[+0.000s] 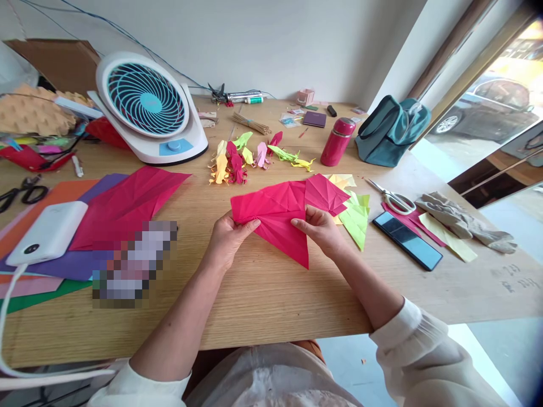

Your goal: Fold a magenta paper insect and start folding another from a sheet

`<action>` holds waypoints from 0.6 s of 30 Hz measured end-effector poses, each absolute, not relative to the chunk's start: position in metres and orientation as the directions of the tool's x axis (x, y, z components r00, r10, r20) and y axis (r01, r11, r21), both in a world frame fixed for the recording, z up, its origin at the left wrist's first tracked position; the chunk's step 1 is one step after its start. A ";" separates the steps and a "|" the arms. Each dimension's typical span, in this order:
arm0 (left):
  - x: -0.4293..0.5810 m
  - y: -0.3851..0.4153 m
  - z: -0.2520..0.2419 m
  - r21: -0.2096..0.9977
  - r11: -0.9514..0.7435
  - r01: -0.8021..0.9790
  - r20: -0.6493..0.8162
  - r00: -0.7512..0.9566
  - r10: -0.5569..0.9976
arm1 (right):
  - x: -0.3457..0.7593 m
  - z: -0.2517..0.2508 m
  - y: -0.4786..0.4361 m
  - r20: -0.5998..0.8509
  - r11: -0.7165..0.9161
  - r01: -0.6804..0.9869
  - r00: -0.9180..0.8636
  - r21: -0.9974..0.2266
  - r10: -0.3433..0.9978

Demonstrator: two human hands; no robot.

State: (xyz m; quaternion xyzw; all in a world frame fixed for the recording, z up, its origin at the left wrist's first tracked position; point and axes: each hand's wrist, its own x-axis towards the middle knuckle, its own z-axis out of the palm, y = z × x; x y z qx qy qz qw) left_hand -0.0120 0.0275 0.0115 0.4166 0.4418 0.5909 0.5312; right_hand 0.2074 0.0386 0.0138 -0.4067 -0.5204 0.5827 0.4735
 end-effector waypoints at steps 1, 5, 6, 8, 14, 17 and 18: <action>-0.012 0.027 0.012 0.963 -0.053 -0.262 0.031 -0.087 0.996 | 0.208 0.014 0.039 0.020 -0.007 -0.122 -0.218 -0.993 0.976; -0.011 0.027 0.013 0.965 -0.054 -0.258 0.033 -0.087 0.996 | 0.209 0.014 0.038 0.030 0.001 -0.133 -0.217 -0.991 0.976; -0.011 0.027 0.012 0.966 -0.052 -0.254 0.029 -0.091 0.995 | 0.209 0.015 0.038 0.033 0.003 -0.137 -0.216 -0.991 0.976; -0.012 0.028 0.011 0.965 -0.049 -0.257 0.025 -0.098 0.995 | 0.208 0.015 0.038 0.035 0.008 -0.129 -0.211 -0.992 0.977; -0.015 0.028 0.013 0.960 -0.052 -0.277 0.016 -0.131 0.991 | 0.207 0.015 0.037 0.027 0.007 -0.096 -0.208 -0.995 0.978; -0.016 0.028 0.016 0.960 -0.055 -0.275 0.007 -0.172 0.985 | 0.206 0.016 0.037 0.025 0.011 -0.071 -0.197 -0.997 0.980; -0.016 0.028 0.016 0.961 -0.055 -0.272 0.005 -0.182 0.983 | 0.206 0.016 0.037 0.024 0.012 -0.063 -0.192 -0.998 0.981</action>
